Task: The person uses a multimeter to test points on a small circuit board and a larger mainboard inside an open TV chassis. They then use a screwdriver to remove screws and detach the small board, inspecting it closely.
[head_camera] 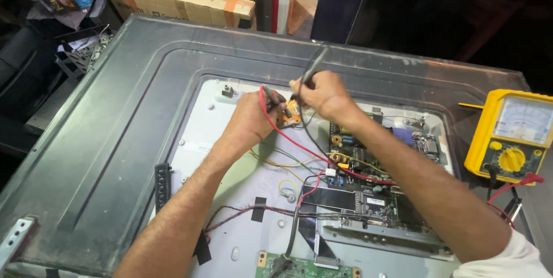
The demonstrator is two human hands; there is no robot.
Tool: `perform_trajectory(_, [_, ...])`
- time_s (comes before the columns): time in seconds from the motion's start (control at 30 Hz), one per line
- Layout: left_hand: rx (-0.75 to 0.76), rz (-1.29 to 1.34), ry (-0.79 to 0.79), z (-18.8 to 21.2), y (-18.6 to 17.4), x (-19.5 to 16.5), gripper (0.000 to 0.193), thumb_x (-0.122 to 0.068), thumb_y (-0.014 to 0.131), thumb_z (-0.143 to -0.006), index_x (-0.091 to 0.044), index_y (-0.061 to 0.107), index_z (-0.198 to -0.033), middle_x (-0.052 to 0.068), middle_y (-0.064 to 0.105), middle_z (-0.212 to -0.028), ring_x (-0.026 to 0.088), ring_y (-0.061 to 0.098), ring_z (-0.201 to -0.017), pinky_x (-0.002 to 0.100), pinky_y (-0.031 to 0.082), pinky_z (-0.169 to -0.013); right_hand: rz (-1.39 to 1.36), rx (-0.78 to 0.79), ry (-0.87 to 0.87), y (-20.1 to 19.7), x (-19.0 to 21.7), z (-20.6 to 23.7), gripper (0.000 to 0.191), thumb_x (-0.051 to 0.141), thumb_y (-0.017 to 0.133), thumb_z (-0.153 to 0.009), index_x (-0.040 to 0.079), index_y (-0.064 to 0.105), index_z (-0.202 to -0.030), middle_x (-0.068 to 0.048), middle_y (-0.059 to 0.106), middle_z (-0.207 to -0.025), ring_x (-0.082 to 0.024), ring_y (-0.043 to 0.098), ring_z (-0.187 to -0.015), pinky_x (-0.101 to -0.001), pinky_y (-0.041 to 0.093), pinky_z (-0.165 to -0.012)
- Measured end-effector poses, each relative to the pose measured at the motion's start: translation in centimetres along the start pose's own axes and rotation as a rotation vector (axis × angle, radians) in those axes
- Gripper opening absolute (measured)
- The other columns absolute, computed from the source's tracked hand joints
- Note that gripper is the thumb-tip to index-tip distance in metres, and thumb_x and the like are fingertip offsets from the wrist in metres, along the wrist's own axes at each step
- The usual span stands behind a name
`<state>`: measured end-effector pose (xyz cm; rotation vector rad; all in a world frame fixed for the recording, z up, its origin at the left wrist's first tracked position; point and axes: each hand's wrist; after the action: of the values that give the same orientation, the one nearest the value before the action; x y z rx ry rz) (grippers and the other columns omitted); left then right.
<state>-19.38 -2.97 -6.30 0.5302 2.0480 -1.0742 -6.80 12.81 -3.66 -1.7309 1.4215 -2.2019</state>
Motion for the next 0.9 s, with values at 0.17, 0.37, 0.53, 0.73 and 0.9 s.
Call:
perform_trajectory(0.17, [0.02, 0.03, 0.0, 0.2, -0.6, 0.2, 0.01, -0.009, 0.074, -0.086, 0.0, 0.074, -0.091, 0.018, 0.076, -0.085, 0.032, 0.075, -0.077, 0.037, 0.057, -0.068, -0.313, -0.023, -0.039, -2.5, 0.7, 0.8, 0.027, 0.025, 0.066, -0.098, -0.002, 0.071, -0.1, -0.011, 0.075, -0.086, -0.016, 0.074, -0.073, -0.03, 0.063, -0.066])
perform_trajectory(0.37, [0.062, 0.069, -0.084, 0.3, -1.1, 0.2, 0.011, -0.009, 0.074, -0.087, -0.001, 0.074, -0.094, 0.017, 0.075, -0.083, 0.029, 0.074, -0.075, 0.036, 0.056, -0.069, -0.189, -0.059, -0.043, -5.4, 3.5, 6.7, 0.025, 0.025, 0.064, -0.098, 0.001, 0.072, -0.102, -0.01, 0.076, -0.088, -0.017, 0.074, -0.08, -0.0293, 0.062, -0.073])
perform_trajectory(0.53, [0.04, 0.122, -0.063, 0.5, -1.6, -0.1, 0.01, -0.008, 0.072, -0.088, 0.0, 0.073, -0.093, 0.015, 0.076, -0.086, 0.025, 0.075, -0.078, 0.034, 0.057, -0.07, 0.133, -0.018, -0.22, -5.6, 2.8, 14.5, 0.025, 0.025, 0.066, -0.093, 0.006, 0.075, -0.107, -0.012, 0.077, -0.102, -0.017, 0.077, -0.089, -0.0341, 0.061, -0.075])
perform_trajectory(0.73, [0.037, 0.154, -0.042, 0.5, -2.0, -0.7, 0.011, -0.008, 0.071, -0.089, 0.001, 0.072, -0.096, 0.013, 0.075, -0.085, 0.023, 0.074, -0.076, 0.033, 0.057, -0.07, 0.271, -0.011, -0.306, -5.2, 0.0, 20.2, 0.022, 0.024, 0.075, -0.092, 0.015, 0.079, -0.111, -0.003, 0.082, -0.106, -0.013, 0.075, -0.086, -0.0273, 0.062, -0.073])
perform_trajectory(0.9, [0.081, 0.121, -0.09, 0.8, -2.5, -1.7, 0.017, -0.011, 0.069, -0.092, 0.0, 0.073, -0.103, 0.013, 0.073, -0.079, 0.019, 0.068, -0.067, 0.032, 0.053, -0.064, 0.342, -0.04, -0.4, -5.6, 0.1, 21.6, 0.028, 0.019, 0.078, -0.078, 0.009, 0.075, -0.104, -0.006, 0.078, -0.096, -0.021, 0.076, -0.087, -0.0318, 0.061, -0.075])
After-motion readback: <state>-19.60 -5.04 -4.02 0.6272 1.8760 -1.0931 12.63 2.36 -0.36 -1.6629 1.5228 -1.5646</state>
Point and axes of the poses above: each hand's wrist, its own z-axis away from the middle knuckle, its own y-axis out of the palm, x = y × z
